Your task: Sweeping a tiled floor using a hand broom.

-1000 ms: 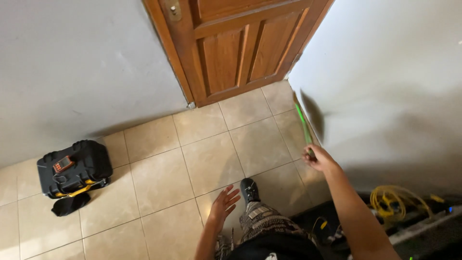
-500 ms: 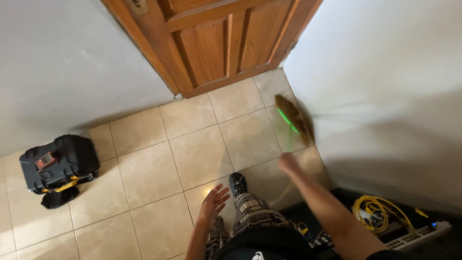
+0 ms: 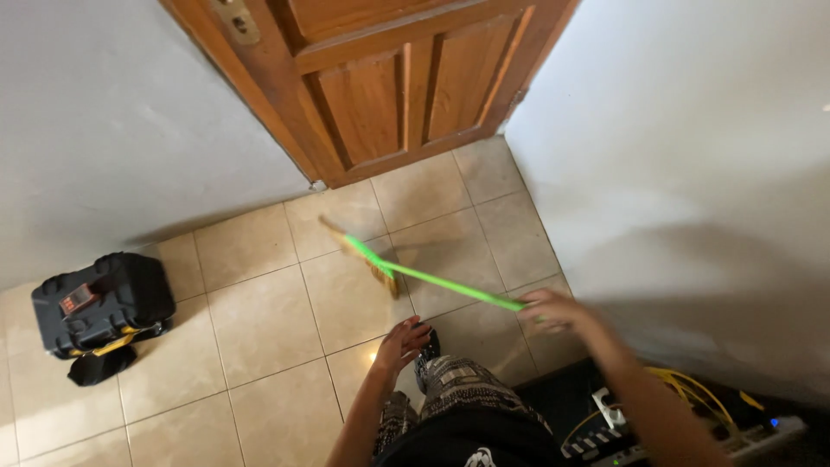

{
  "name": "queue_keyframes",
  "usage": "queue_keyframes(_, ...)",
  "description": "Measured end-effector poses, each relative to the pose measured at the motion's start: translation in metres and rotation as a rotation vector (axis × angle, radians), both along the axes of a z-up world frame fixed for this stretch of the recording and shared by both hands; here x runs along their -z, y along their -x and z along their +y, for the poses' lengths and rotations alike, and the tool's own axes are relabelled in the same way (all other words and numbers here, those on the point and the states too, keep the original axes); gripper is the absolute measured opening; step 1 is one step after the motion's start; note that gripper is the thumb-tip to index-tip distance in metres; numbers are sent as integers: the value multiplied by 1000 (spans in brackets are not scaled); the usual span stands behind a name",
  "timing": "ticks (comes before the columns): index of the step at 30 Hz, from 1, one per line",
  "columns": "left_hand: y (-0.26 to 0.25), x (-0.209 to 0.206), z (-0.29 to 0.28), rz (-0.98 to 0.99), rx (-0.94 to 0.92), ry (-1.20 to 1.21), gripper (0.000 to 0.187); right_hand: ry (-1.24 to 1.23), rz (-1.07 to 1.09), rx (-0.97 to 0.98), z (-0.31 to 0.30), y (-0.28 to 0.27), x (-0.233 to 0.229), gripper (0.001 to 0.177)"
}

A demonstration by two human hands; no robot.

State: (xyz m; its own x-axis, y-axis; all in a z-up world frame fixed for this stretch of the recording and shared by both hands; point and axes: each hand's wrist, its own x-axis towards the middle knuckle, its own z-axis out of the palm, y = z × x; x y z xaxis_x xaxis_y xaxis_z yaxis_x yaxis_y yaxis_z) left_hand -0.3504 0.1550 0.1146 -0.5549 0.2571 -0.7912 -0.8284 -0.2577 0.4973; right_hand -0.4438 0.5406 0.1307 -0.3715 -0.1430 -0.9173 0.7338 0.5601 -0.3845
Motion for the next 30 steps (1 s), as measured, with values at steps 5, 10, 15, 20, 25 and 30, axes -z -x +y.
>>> queue_keyframes(5,-7,0,-14,-4,-27,33,51,-166,100,-61,66,59,-61,45)
queue_keyframes(10,-34,1,-31,-9,-114,67,51,-190,193,-59,57,110,-31,34)
queue_keyframes(15,-60,2,-43,-21,-193,83,51,-521,273,-504,-32,123,48,32)
queue_keyframes(20,-74,7,-47,-30,-302,74,51,-515,145,-618,-105,85,103,45)
queue_keyframes(25,-80,25,-40,-64,-353,66,50,-372,294,-801,-158,-42,184,29)
queue_keyframes(30,-66,45,-28,-88,-331,44,47,-208,269,-1026,-201,-59,137,30)
